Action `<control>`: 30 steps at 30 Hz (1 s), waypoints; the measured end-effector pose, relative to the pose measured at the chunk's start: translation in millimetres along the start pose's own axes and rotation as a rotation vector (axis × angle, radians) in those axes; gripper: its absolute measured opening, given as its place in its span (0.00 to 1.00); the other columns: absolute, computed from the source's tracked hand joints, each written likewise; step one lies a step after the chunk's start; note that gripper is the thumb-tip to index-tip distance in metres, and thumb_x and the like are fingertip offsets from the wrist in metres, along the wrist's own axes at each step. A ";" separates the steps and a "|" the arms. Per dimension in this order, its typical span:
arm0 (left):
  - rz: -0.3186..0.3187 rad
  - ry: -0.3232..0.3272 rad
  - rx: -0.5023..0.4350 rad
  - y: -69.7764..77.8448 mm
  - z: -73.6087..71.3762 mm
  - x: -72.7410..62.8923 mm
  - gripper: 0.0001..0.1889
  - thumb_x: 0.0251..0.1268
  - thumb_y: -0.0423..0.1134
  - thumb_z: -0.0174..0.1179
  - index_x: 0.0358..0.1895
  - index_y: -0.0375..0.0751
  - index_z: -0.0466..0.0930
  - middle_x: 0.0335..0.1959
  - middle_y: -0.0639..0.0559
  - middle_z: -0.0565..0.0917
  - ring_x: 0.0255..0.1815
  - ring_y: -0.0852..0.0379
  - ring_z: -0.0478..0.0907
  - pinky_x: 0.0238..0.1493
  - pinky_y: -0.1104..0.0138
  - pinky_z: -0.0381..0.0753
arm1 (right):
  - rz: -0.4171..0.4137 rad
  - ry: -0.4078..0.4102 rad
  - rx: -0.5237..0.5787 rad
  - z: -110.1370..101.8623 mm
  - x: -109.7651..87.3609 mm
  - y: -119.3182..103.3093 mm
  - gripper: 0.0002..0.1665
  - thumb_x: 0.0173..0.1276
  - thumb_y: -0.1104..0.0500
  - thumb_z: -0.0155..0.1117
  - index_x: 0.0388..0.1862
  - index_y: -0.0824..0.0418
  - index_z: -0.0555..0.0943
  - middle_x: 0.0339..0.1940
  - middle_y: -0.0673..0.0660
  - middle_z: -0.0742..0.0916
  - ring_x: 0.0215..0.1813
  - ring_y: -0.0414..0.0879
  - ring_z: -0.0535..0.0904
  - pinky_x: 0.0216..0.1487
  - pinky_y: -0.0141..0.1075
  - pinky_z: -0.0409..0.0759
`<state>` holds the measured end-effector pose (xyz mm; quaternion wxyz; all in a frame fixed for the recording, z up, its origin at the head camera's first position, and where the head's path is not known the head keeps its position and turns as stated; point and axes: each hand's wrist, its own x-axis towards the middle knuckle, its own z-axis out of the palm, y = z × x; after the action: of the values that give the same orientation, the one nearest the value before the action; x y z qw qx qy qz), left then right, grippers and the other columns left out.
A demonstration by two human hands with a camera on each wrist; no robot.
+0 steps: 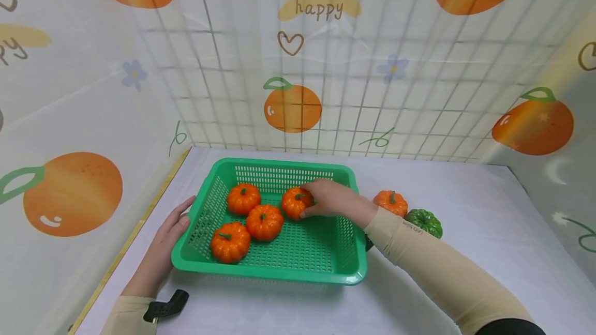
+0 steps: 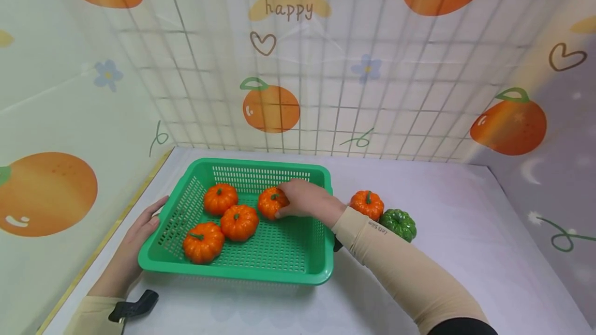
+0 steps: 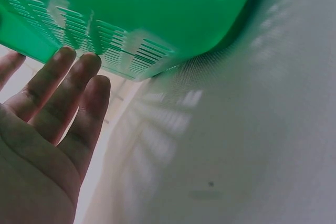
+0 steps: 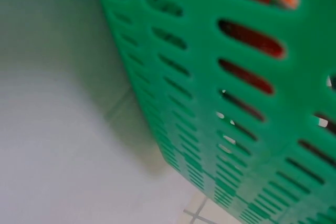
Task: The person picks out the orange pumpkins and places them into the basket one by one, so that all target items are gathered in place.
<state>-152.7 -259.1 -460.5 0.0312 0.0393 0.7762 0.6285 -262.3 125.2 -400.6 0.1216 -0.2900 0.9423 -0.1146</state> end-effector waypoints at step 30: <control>-0.026 -0.002 0.011 -2.6 -2.3 -0.1 0.27 0.79 0.59 0.39 0.78 0.68 0.53 0.71 0.45 0.64 0.59 0.49 0.75 0.50 0.64 0.79 | 0.034 0.205 0.305 -63.9 -73.1 34.7 0.52 0.56 0.35 0.74 0.75 0.50 0.67 0.68 0.53 0.76 0.63 0.50 0.76 0.56 0.49 0.78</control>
<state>-153.0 -261.9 -462.6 0.0400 0.0301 0.7800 0.6238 -240.5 204.5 -338.3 0.0694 -0.2390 0.9262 -0.2832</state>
